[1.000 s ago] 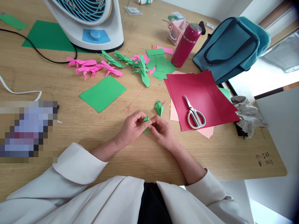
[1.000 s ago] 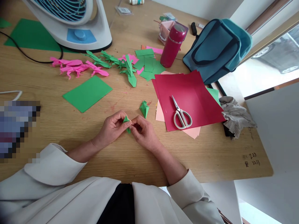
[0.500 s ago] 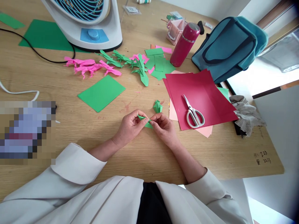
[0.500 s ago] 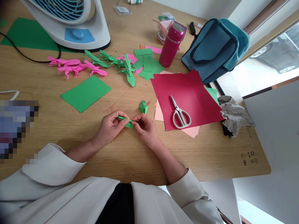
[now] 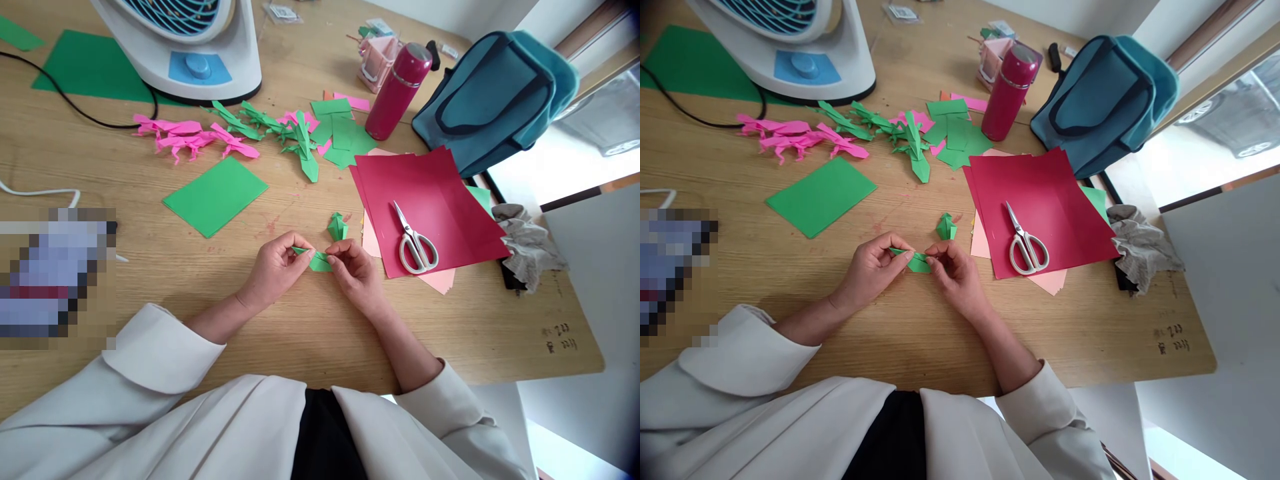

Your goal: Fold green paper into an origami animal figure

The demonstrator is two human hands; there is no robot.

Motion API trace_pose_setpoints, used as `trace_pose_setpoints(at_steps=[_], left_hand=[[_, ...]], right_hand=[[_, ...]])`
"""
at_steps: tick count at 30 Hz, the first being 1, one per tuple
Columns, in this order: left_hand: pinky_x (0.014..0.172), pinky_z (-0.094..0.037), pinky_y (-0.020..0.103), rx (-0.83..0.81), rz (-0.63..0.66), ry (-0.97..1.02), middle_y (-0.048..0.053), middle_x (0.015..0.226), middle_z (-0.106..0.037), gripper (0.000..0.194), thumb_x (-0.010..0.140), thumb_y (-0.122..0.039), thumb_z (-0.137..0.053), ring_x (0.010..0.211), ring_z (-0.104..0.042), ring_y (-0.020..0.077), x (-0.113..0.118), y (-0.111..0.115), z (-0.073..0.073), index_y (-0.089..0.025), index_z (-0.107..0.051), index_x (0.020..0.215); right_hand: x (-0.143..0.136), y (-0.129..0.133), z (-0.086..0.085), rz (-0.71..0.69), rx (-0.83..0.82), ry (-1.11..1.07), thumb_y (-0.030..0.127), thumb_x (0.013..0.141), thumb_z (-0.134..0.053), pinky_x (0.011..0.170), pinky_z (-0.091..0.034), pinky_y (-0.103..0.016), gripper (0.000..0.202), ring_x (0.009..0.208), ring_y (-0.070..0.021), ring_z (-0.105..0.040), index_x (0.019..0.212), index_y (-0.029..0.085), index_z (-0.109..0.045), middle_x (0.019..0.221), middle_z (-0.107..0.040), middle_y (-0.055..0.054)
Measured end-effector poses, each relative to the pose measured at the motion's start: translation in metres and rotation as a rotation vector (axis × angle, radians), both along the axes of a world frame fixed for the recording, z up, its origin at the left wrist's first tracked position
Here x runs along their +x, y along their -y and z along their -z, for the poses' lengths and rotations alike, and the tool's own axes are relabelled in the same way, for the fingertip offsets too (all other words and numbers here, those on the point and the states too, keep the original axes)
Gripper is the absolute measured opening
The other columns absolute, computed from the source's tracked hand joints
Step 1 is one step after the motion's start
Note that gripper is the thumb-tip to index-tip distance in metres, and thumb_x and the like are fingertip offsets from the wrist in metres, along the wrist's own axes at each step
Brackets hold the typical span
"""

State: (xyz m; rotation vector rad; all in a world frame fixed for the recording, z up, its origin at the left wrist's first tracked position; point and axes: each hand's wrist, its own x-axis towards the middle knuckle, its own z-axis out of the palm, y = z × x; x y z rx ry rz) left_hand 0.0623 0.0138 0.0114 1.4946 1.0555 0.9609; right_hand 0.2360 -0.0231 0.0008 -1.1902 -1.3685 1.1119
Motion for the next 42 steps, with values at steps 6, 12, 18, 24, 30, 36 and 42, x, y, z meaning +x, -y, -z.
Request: trace_pose_setpoints(at_steps=[6,12,18,24,30,36,42], left_hand=[[0.058,-0.046,0.021,0.044,-0.029,0.028,-0.001,0.078,-0.060,0.005,0.083,-0.023,-0.061,0.068,-0.058,0.0108,0.000,0.000,0.007,-0.019,-0.058,0.083],[0.058,-0.044,0.022,0.082,-0.013,-0.098,0.000,0.080,-0.065,0.005,0.084,-0.019,-0.056,0.066,-0.058,0.0113,-0.002,0.001,0.009,-0.018,-0.061,0.086],[0.051,-0.038,0.020,0.166,0.069,-0.301,-0.004,0.072,-0.066,0.012,0.083,-0.012,-0.052,0.050,-0.048,0.0071,-0.003,0.004,0.000,-0.017,-0.062,0.088],[0.060,-0.041,0.022,0.306,0.212,-0.452,-0.002,0.081,-0.068,0.016,0.085,-0.006,-0.050,0.063,-0.057,0.0101,-0.007,0.007,-0.001,-0.018,-0.061,0.088],[0.077,-0.048,0.031,0.475,0.304,-0.588,0.005,0.091,-0.063,0.016,0.087,-0.005,-0.051,0.088,-0.060,0.0192,-0.015,0.010,0.000,-0.017,-0.061,0.088],[0.088,-0.048,0.037,0.621,0.277,-0.605,0.007,0.097,-0.061,0.013,0.094,-0.011,-0.051,0.097,-0.055,0.0217,-0.029,0.018,-0.001,-0.017,-0.062,0.089],[0.083,-0.048,0.034,0.666,0.285,-0.604,0.006,0.092,-0.059,0.009,0.094,-0.013,-0.055,0.091,-0.053,0.0202,-0.035,0.021,0.001,-0.016,-0.063,0.090]], right_hand=[[0.003,0.005,-0.008,-0.078,0.095,0.156,0.028,0.094,-0.060,0.072,-0.046,-0.031,0.008,0.080,-0.0160,-0.055,0.100,0.024,-0.058,0.092,-0.057,-0.003],[0.006,0.005,-0.011,-0.138,0.308,0.435,0.024,0.089,-0.066,0.096,-0.046,-0.042,0.019,0.112,-0.0240,-0.055,0.105,0.026,-0.056,0.115,-0.055,-0.009],[0.006,0.012,-0.014,-0.126,0.476,0.890,0.024,0.094,-0.060,0.087,-0.041,-0.044,0.010,0.099,-0.0259,-0.053,0.104,0.024,-0.060,0.112,-0.064,-0.009],[0.004,0.020,-0.015,-0.206,0.526,1.070,0.023,0.100,-0.051,0.078,-0.040,-0.037,0.012,0.087,-0.0212,-0.057,0.101,0.018,-0.062,0.098,-0.068,-0.008],[0.004,0.021,-0.006,-0.282,0.487,1.028,0.025,0.101,-0.049,0.080,-0.044,-0.036,0.015,0.089,-0.0214,-0.059,0.101,0.017,-0.062,0.097,-0.067,-0.009],[0.006,0.018,-0.006,-0.297,0.469,0.936,0.025,0.101,-0.049,0.080,-0.047,-0.036,0.016,0.087,-0.0215,-0.057,0.095,0.017,-0.061,0.094,-0.066,-0.010],[0.005,0.018,-0.009,-0.313,0.447,0.914,0.025,0.101,-0.049,0.079,-0.049,-0.036,0.021,0.085,-0.0208,-0.057,0.086,0.018,-0.062,0.090,-0.063,-0.009]])
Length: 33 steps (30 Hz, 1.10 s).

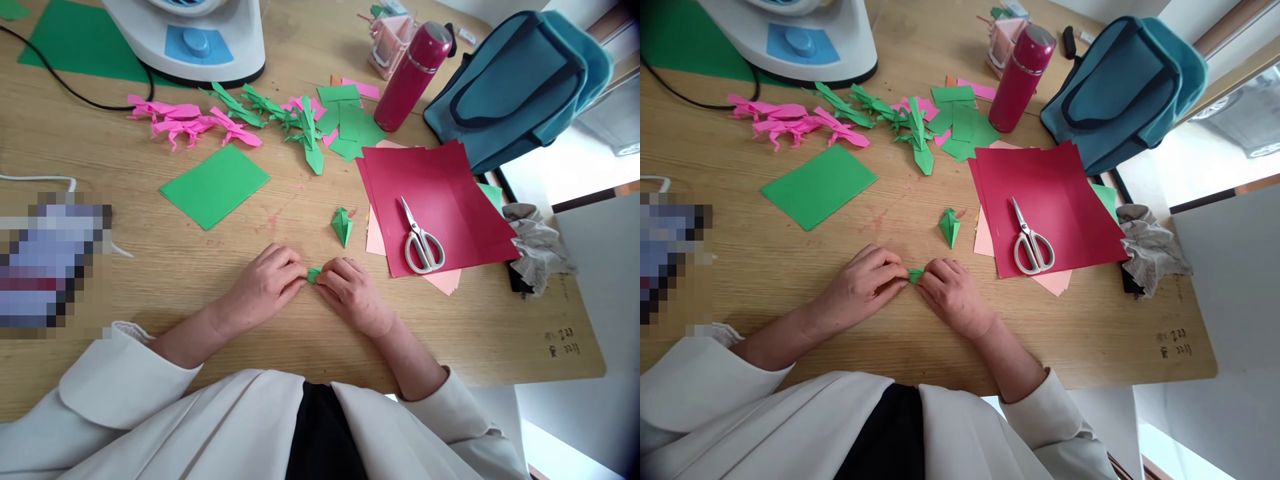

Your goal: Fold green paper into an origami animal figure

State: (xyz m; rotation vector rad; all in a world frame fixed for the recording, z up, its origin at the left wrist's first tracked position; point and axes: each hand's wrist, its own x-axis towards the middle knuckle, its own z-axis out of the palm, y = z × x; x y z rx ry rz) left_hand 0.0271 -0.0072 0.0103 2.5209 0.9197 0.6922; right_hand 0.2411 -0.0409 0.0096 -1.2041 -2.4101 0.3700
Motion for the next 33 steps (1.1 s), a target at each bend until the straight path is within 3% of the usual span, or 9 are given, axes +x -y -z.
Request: trace_pose_setpoints(at_steps=[7,19,33], left_hand=[[0.074,-0.047,0.030,0.004,0.037,-0.056,0.005,0.084,-0.059,0.012,0.095,-0.015,-0.056,0.083,-0.053,0.0186,0.0002,-0.0006,0.0033,-0.015,-0.063,0.085],[0.076,-0.048,0.029,-0.118,0.030,0.058,0.004,0.086,-0.062,0.009,0.093,-0.013,-0.059,0.087,-0.057,0.0173,0.0022,-0.0026,0.0072,-0.017,-0.067,0.092],[0.078,-0.047,0.032,-0.086,-0.015,0.002,0.004,0.085,-0.064,0.016,0.096,-0.018,-0.055,0.084,-0.057,0.0179,0.0006,-0.0016,0.0068,-0.018,-0.066,0.086]], right_hand=[[0.0002,0.0005,0.0014,-0.028,-0.006,-0.045,0.022,0.100,-0.050,0.082,-0.052,-0.036,0.018,0.088,-0.0201,-0.060,0.088,0.019,-0.063,0.098,-0.064,-0.010],[-0.0006,0.0005,-0.0004,-0.004,-0.027,-0.111,0.020,0.099,-0.053,0.083,-0.054,-0.034,0.015,0.088,-0.0192,-0.064,0.088,0.017,-0.064,0.096,-0.068,-0.010],[-0.0050,0.0000,-0.0030,0.095,-0.122,-0.213,0.018,0.098,-0.052,0.080,-0.054,-0.033,0.012,0.087,-0.0183,-0.062,0.090,0.018,-0.061,0.095,-0.064,-0.009]])
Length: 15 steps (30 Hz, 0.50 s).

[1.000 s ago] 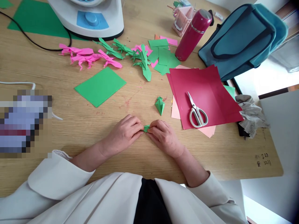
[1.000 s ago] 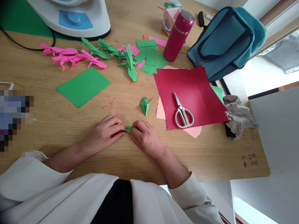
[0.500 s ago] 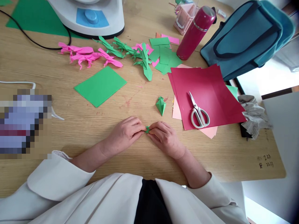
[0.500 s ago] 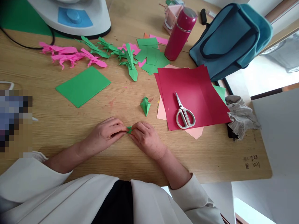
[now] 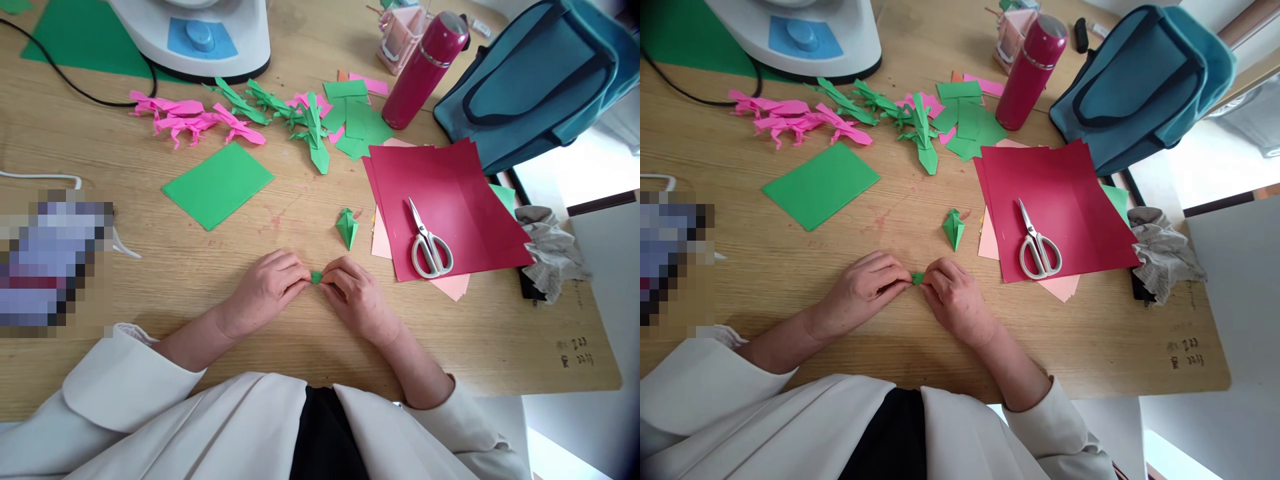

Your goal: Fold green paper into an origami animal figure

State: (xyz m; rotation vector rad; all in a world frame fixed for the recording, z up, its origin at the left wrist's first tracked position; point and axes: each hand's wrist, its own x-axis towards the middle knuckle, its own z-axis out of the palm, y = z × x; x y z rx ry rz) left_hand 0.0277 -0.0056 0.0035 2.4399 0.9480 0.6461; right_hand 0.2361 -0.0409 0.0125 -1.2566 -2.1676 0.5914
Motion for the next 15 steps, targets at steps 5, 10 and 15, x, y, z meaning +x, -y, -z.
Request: trace_pose_setpoints(at_steps=[5,10,15], left_hand=[[0.075,-0.045,0.030,-0.070,-0.059,0.028,0.003,0.082,-0.061,0.014,0.094,-0.015,-0.057,0.081,-0.057,0.0169,-0.0023,-0.0011,-0.0013,-0.018,-0.064,0.083],[0.070,-0.044,0.026,-0.200,-0.094,0.108,0.000,0.081,-0.059,0.013,0.090,-0.009,-0.060,0.079,-0.057,0.0138,-0.0048,-0.0025,-0.0041,-0.018,-0.062,0.080],[0.071,-0.044,0.026,-0.215,-0.127,0.116,0.000,0.086,-0.060,0.014,0.089,-0.007,-0.059,0.081,-0.057,0.0131,-0.0100,0.0013,-0.0060,-0.019,-0.064,0.084]], right_hand=[[-0.0006,-0.0007,-0.0021,0.012,-0.062,0.006,0.015,0.095,-0.054,0.079,-0.052,-0.033,0.009,0.087,-0.0189,-0.062,0.089,0.019,-0.059,0.096,-0.063,-0.009],[-0.0012,-0.0009,-0.0035,0.015,-0.081,0.019,0.013,0.092,-0.056,0.077,-0.051,-0.033,0.008,0.086,-0.0191,-0.061,0.087,0.019,-0.057,0.095,-0.062,-0.008],[-0.0008,-0.0012,-0.0033,0.014,-0.092,0.012,0.014,0.093,-0.056,0.076,-0.050,-0.032,0.009,0.086,-0.0188,-0.061,0.086,0.020,-0.057,0.095,-0.062,-0.008]])
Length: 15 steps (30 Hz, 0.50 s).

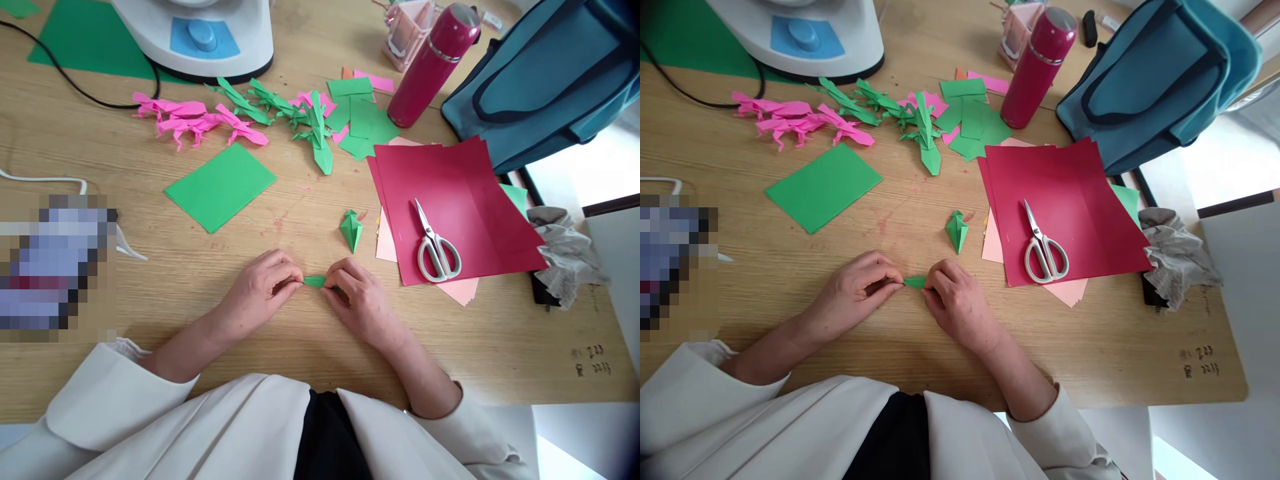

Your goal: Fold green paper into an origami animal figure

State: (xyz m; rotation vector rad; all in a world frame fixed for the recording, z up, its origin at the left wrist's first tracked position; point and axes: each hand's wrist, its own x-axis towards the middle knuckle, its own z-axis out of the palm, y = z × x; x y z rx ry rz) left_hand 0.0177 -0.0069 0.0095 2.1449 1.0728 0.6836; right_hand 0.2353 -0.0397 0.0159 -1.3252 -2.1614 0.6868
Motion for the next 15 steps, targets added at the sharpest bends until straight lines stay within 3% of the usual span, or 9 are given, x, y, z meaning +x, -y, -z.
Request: trace_pose_setpoints(at_steps=[15], left_hand=[[0.075,-0.043,0.032,0.121,0.012,-0.091,0.002,0.082,-0.062,0.011,0.093,-0.015,-0.057,0.081,-0.056,0.0166,0.0058,0.0026,0.0040,-0.019,-0.063,0.084]], right_hand=[[0.0009,-0.0009,-0.0006,0.003,-0.037,-0.043,0.016,0.093,-0.057,0.076,-0.050,-0.033,0.009,0.085,-0.0187,-0.060,0.085,0.020,-0.057,0.095,-0.062,-0.007]])
